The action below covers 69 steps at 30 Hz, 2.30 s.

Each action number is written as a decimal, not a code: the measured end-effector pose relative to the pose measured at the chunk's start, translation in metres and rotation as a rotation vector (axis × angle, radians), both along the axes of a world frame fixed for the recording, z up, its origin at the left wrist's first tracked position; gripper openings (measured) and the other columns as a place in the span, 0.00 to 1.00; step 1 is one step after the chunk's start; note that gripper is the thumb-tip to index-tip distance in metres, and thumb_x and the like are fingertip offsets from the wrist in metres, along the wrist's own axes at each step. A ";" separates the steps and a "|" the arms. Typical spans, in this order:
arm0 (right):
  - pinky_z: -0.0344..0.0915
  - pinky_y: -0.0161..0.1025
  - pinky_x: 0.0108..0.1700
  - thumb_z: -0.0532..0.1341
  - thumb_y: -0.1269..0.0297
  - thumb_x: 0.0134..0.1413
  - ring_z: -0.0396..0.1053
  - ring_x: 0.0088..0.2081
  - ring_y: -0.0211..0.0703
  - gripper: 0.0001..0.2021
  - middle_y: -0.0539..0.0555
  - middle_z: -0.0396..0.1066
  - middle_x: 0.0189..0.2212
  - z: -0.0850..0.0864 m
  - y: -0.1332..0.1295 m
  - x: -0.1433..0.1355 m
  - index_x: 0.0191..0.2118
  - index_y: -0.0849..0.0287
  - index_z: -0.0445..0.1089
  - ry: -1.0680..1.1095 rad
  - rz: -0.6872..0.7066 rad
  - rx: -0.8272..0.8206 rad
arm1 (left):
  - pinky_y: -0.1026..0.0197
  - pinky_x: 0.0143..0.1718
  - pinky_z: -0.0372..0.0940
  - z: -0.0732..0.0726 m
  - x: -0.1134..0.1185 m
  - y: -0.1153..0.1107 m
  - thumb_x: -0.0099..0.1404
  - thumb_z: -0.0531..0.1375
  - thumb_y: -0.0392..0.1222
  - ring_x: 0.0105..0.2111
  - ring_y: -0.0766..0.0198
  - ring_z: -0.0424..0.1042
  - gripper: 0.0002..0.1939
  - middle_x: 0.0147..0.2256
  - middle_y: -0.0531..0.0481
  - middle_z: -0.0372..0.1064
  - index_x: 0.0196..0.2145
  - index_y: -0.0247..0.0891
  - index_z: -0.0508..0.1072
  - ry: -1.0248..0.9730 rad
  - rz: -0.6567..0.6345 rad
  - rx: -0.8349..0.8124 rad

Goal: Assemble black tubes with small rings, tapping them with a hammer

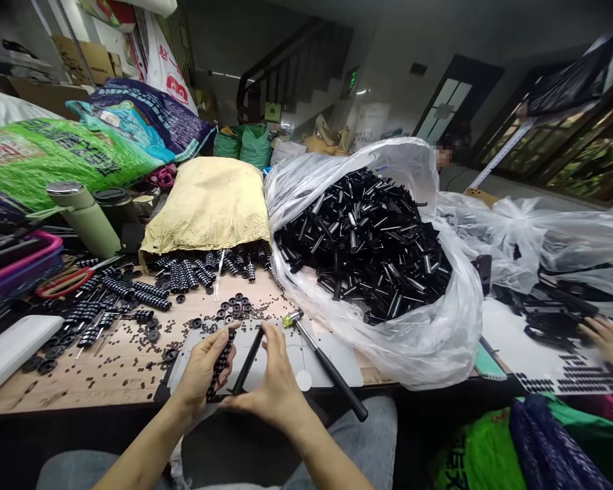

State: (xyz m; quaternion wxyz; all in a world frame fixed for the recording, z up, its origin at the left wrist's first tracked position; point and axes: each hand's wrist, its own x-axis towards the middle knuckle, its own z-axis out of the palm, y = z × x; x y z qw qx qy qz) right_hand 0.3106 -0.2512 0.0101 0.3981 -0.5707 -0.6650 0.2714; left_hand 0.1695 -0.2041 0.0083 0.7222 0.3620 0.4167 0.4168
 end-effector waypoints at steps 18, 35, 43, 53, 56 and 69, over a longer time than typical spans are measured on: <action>0.51 0.47 0.58 0.67 0.70 0.25 0.50 0.57 0.51 0.50 0.61 0.48 0.55 -0.007 0.005 -0.020 0.58 0.57 0.39 -0.011 0.179 0.001 | 0.69 0.14 0.56 0.004 0.011 -0.002 0.52 0.58 0.53 0.12 0.68 0.62 0.18 0.12 0.54 0.61 0.32 0.35 0.68 0.051 -0.010 -0.218; 0.59 0.52 0.44 0.57 0.59 0.50 0.60 0.46 0.57 0.15 0.65 0.64 0.40 -0.037 0.000 0.056 0.42 0.62 0.62 -0.712 -0.523 -0.069 | 0.55 0.40 0.59 -0.046 -0.013 0.003 0.60 0.45 0.27 0.40 0.58 0.64 0.21 0.41 0.41 0.65 0.50 0.36 0.63 1.257 -0.314 1.212; 0.57 0.34 0.27 0.38 0.56 0.61 0.65 0.24 0.40 0.17 0.50 0.65 0.22 -0.009 -0.029 0.045 0.35 0.57 0.59 -0.492 -0.357 -0.236 | 0.49 0.45 0.53 -0.041 -0.020 0.002 0.61 0.46 0.27 0.43 0.58 0.63 0.21 0.43 0.45 0.68 0.49 0.39 0.64 1.453 -0.244 1.348; 0.54 0.32 0.24 0.36 0.56 0.61 0.65 0.22 0.39 0.19 0.51 0.66 0.21 0.023 -0.038 -0.009 0.34 0.58 0.60 -0.435 -0.239 -0.086 | 0.48 0.56 0.43 -0.060 0.008 -0.019 0.61 0.47 0.52 0.57 0.50 0.48 0.32 0.55 0.33 0.53 0.55 0.23 0.55 1.492 -0.246 1.324; 0.53 0.32 0.24 0.37 0.57 0.61 0.66 0.23 0.40 0.20 0.53 0.68 0.23 0.017 -0.036 -0.030 0.35 0.59 0.62 -0.550 -0.065 -0.098 | 0.49 0.56 0.44 -0.069 0.010 -0.020 0.61 0.46 0.44 0.58 0.50 0.46 0.29 0.56 0.32 0.51 0.56 0.21 0.53 1.491 -0.260 1.349; 0.51 0.35 0.25 0.39 0.53 0.60 0.68 0.27 0.45 0.17 0.50 0.70 0.27 -0.003 -0.011 0.050 0.32 0.55 0.58 -0.812 -0.366 -0.341 | 0.58 0.34 0.64 -0.017 -0.017 0.017 0.65 0.44 0.42 0.36 0.57 0.68 0.19 0.41 0.37 0.66 0.50 0.34 0.63 1.244 -0.217 0.826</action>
